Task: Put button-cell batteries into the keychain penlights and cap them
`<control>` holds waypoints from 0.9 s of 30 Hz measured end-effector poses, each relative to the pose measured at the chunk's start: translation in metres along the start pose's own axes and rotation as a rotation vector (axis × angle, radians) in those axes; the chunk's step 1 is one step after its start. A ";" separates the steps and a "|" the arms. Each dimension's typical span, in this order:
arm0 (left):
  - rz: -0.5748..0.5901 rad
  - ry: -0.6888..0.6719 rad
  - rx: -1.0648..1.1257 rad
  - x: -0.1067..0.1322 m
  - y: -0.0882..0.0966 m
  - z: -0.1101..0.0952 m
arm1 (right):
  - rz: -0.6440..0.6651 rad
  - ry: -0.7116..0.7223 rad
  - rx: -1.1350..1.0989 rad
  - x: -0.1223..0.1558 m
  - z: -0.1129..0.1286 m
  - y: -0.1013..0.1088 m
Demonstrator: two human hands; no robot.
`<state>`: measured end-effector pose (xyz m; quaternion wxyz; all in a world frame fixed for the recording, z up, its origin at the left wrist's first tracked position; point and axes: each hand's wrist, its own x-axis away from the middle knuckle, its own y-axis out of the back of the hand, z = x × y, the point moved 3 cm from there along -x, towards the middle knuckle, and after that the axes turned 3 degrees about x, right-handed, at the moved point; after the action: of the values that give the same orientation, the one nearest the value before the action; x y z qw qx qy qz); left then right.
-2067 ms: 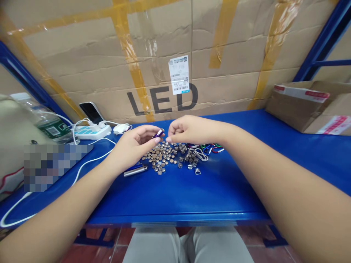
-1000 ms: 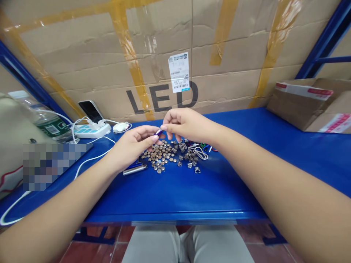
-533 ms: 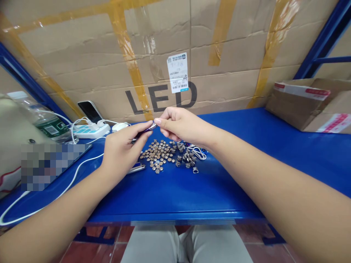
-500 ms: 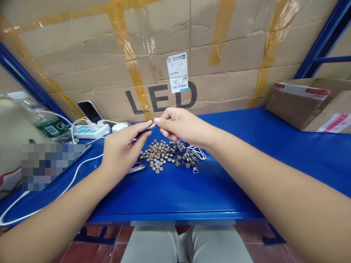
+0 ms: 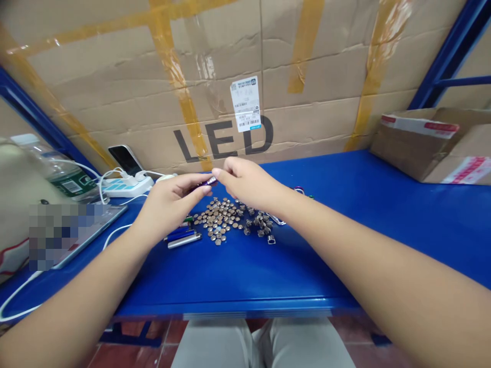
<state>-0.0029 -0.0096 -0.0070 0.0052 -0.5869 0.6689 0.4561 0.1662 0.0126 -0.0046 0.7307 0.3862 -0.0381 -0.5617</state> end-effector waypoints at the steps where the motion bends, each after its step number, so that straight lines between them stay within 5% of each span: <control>1: 0.054 0.058 0.083 -0.001 -0.001 0.002 | -0.010 0.084 0.157 -0.001 0.000 0.003; 7: 0.247 0.248 0.314 -0.002 0.001 0.013 | 0.130 0.336 0.681 0.001 -0.001 0.014; 15: 0.308 0.333 0.472 -0.001 0.001 0.019 | 0.114 0.455 0.892 0.003 0.000 0.009; 22: 0.216 0.254 0.331 0.000 0.000 0.015 | 0.128 0.316 0.804 0.003 0.003 0.002; 27: 0.034 -0.043 -0.017 0.002 0.002 0.002 | 0.048 0.238 0.460 0.001 0.001 -0.001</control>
<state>-0.0059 -0.0098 -0.0081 0.0065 -0.5655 0.6747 0.4743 0.1653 0.0112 -0.0044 0.6362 0.6044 -0.0878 -0.4714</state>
